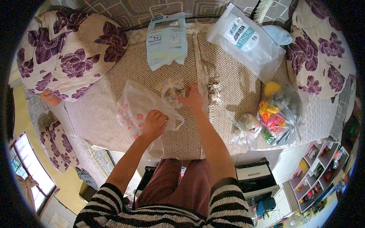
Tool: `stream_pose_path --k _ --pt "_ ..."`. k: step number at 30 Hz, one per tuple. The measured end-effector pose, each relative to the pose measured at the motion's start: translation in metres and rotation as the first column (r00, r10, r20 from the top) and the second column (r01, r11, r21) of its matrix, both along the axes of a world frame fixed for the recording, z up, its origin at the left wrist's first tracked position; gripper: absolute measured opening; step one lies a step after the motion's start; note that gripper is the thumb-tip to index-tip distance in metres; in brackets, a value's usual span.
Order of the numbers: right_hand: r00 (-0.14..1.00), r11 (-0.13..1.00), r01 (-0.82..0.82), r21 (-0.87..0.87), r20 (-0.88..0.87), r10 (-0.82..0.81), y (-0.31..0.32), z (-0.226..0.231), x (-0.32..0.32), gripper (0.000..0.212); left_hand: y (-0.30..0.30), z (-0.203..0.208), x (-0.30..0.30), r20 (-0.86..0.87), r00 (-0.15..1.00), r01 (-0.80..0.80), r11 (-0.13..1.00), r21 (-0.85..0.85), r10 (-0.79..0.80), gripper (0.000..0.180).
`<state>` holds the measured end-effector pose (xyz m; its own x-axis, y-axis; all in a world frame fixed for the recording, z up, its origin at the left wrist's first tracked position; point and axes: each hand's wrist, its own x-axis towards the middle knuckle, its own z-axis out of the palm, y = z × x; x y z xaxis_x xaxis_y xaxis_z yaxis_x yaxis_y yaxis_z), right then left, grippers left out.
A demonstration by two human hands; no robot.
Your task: The person sorts various packaged craft and household supplies on a bed, placing items into plastic bags and then storing the bags on a shelf.
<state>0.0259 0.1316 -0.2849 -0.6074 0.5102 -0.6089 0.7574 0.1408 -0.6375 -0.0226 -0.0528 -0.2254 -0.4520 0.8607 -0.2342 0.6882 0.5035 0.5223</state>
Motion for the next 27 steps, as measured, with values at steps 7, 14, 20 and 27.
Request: stream_pose_path --k 7,14,20,27 --pt "0.976 0.976 -0.216 -0.028 -0.006 0.215 -0.008 0.004 -0.008 0.044 0.004 0.035 -0.008 0.313 0.872 -0.293 0.914 -0.280 0.376 0.017" --pt "0.687 0.302 0.203 -0.931 -0.084 -0.722 0.034 0.084 0.074 0.042 -0.009 0.054 -0.046 0.695 0.497 -0.772 0.631 0.079 0.520 0.031" --pt "0.954 0.566 -0.103 -0.818 -0.243 -0.176 -0.044 0.091 0.058 0.036 0.006 0.068 -0.046 0.811 0.311 -0.833 0.553 -0.018 0.496 0.024" --pt "0.895 0.693 0.182 -0.697 -0.175 -0.411 -0.143 0.010 0.009 0.038 0.026 0.095 -0.030 0.782 0.443 -0.816 0.559 0.149 0.438 0.014"
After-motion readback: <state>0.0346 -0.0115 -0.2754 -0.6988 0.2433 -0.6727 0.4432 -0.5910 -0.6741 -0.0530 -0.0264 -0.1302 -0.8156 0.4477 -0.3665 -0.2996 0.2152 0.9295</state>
